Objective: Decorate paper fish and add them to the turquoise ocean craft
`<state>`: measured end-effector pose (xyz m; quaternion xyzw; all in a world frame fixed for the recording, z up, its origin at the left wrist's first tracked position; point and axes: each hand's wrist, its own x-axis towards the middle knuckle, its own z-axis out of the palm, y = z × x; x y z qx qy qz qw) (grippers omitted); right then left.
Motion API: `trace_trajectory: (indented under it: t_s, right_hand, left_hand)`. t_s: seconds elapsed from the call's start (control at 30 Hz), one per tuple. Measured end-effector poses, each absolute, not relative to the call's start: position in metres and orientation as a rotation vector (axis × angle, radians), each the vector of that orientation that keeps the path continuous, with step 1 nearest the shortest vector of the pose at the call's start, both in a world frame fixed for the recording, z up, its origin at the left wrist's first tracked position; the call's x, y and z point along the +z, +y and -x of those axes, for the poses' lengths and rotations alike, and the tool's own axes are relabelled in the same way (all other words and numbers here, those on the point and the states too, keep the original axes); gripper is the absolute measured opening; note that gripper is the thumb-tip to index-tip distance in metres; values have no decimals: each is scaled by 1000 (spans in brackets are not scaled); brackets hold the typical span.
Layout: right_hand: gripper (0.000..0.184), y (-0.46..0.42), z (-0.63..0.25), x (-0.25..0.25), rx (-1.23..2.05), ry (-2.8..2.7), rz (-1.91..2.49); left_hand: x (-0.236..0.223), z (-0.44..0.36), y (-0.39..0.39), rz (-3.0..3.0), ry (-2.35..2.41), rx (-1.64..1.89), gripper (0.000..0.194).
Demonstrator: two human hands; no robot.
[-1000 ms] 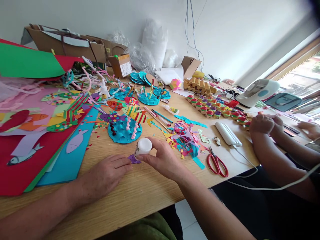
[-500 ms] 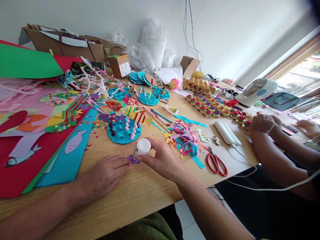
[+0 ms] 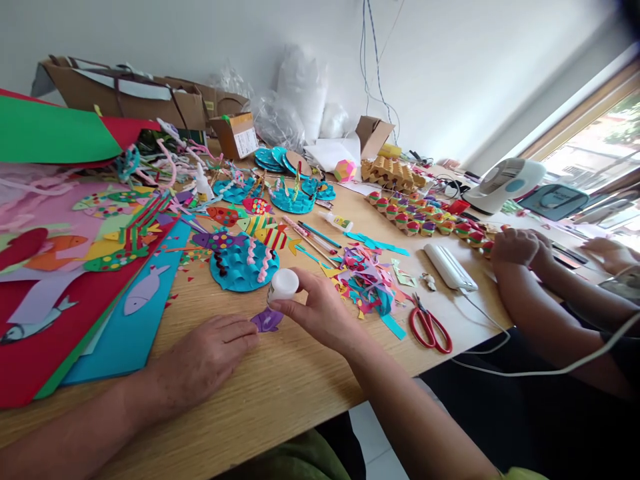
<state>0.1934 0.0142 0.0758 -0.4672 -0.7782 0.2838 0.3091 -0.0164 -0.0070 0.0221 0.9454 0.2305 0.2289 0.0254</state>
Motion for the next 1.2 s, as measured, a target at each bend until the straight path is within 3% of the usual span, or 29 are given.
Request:
trace_trajectory:
  t_s: [1.2]
  right_hand:
    - [16,16,-195,74,741,-2074,1217]
  left_hand:
    - [16,18,-7,-2883,713,762,30]
